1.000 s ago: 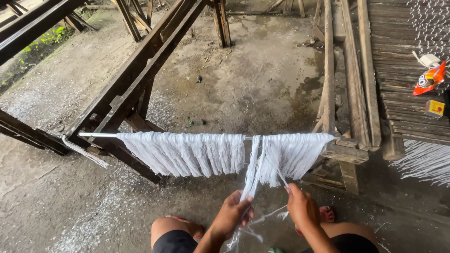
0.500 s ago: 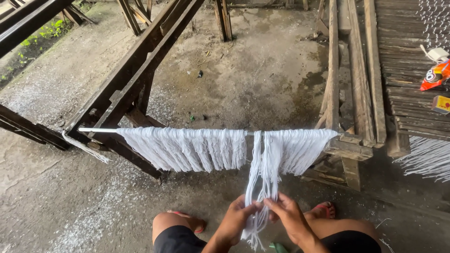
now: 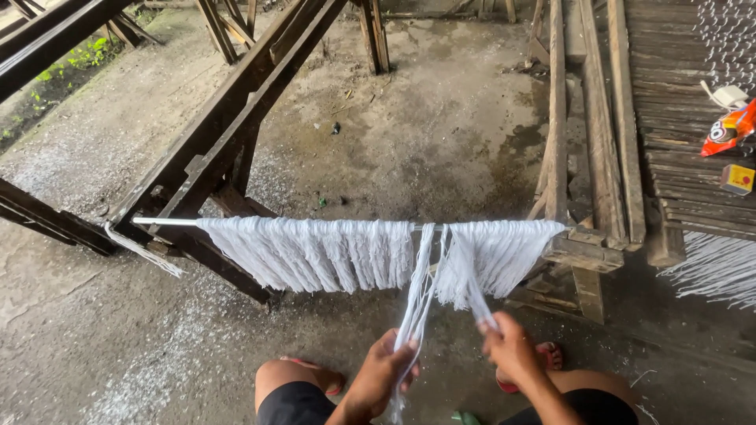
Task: The person is organizing, untangling, and smoothing out long white wicks hanging from a horizontal rod in a candle studio.
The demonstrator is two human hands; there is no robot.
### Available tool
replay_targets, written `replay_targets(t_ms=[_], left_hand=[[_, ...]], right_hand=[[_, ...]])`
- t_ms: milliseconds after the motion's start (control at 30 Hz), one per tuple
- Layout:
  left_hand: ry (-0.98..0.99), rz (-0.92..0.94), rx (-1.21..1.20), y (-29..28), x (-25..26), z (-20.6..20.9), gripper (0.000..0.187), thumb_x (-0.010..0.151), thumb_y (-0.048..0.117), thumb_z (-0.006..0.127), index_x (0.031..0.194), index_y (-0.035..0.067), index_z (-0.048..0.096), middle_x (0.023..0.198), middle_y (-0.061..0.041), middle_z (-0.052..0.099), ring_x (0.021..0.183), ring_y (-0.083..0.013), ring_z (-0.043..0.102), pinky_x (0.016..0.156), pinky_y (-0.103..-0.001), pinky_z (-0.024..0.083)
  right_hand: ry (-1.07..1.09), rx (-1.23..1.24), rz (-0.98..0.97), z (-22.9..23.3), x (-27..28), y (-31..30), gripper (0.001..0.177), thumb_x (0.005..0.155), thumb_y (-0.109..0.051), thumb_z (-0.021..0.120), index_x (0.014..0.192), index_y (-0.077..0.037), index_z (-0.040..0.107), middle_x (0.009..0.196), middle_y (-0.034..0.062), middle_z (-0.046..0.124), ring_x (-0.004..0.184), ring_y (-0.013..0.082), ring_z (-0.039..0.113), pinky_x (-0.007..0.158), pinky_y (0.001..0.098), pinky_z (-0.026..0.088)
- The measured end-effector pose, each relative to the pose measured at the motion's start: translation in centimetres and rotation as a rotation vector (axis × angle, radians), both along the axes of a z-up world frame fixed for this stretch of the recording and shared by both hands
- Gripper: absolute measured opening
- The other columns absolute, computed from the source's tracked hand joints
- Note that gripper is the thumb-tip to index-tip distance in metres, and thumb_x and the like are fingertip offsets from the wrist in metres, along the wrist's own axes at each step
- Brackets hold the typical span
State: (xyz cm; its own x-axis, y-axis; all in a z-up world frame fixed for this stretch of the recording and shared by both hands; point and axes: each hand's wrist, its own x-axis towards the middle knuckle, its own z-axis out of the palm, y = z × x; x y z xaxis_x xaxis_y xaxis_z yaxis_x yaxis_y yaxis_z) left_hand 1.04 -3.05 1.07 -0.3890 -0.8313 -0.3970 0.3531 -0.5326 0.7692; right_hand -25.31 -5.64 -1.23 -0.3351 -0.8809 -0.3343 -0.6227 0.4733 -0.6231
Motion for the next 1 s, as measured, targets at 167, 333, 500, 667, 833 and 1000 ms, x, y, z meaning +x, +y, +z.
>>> replay_targets(t_ms=[167, 333, 500, 667, 833, 1000], left_hand=[[0.027, 0.064, 0.114, 0.4, -1.6, 2.0, 0.022, 0.098, 0.010, 0.068, 0.117, 0.001, 0.062, 0.097, -0.017, 0.071, 0.068, -0.0239, 0.068, 0.061, -0.033, 0.058], [0.047, 0.146, 0.105, 0.0, -2.2, 2.3, 0.014, 0.094, 0.005, 0.068, 0.107, 0.000, 0.066, 0.092, -0.015, 0.073, 0.072, -0.0238, 0.067, 0.067, -0.033, 0.055], [0.214, 0.376, 0.058, -0.3, -1.1, -0.5, 0.047, 0.088, 0.009, 0.069, 0.134, 0.002, 0.063, 0.078, -0.010, 0.067, 0.074, -0.0221, 0.063, 0.083, -0.039, 0.046], [0.118, 0.056, 0.027, 0.5, 0.0, -1.1, 0.015, 0.103, 0.012, 0.064, 0.114, 0.004, 0.057, 0.066, -0.010, 0.061, 0.042, -0.0185, 0.053, 0.038, -0.029, 0.048], [-0.159, -0.021, 0.049, -0.4, -2.3, 1.2, 0.016, 0.100, 0.018, 0.068, 0.106, 0.004, 0.066, 0.088, -0.010, 0.070, 0.067, -0.0175, 0.064, 0.061, -0.028, 0.055], [-0.266, -0.077, -0.105, -1.4, -4.1, 1.6, 0.023, 0.098, 0.030, 0.070, 0.092, 0.008, 0.069, 0.082, -0.003, 0.066, 0.069, -0.0136, 0.057, 0.064, -0.028, 0.047]], right_hand=[[-0.933, 0.123, 0.069, 1.7, 5.6, 2.4, 0.043, 0.091, -0.021, 0.070, 0.129, -0.002, 0.072, 0.082, 0.0152, 0.077, 0.062, 0.0192, 0.068, 0.055, 0.0274, 0.052], [-0.963, -0.014, -0.011, -0.5, 5.5, 2.6, 0.021, 0.089, -0.015, 0.076, 0.104, 0.000, 0.076, 0.081, 0.0137, 0.073, 0.060, 0.0200, 0.064, 0.056, 0.0310, 0.053], [-0.704, 0.041, -0.071, -2.6, -0.3, 1.4, 0.027, 0.099, -0.014, 0.063, 0.120, 0.001, 0.071, 0.079, 0.0163, 0.070, 0.065, 0.0240, 0.064, 0.060, 0.0337, 0.053], [-0.271, 0.176, -0.064, 3.5, 0.3, 0.2, 0.035, 0.101, -0.024, 0.061, 0.134, -0.014, 0.067, 0.085, 0.0115, 0.076, 0.064, 0.0195, 0.064, 0.048, 0.0301, 0.042], [-0.830, 0.116, 0.030, 0.5, 2.3, 2.1, 0.019, 0.094, -0.015, 0.070, 0.098, 0.003, 0.068, 0.079, 0.0185, 0.071, 0.069, 0.0278, 0.068, 0.066, 0.0378, 0.057], [-0.880, 0.032, -0.056, 1.4, 4.2, 2.6, 0.023, 0.087, -0.006, 0.076, 0.105, 0.009, 0.075, 0.071, 0.0217, 0.072, 0.061, 0.0275, 0.068, 0.060, 0.0364, 0.057]])
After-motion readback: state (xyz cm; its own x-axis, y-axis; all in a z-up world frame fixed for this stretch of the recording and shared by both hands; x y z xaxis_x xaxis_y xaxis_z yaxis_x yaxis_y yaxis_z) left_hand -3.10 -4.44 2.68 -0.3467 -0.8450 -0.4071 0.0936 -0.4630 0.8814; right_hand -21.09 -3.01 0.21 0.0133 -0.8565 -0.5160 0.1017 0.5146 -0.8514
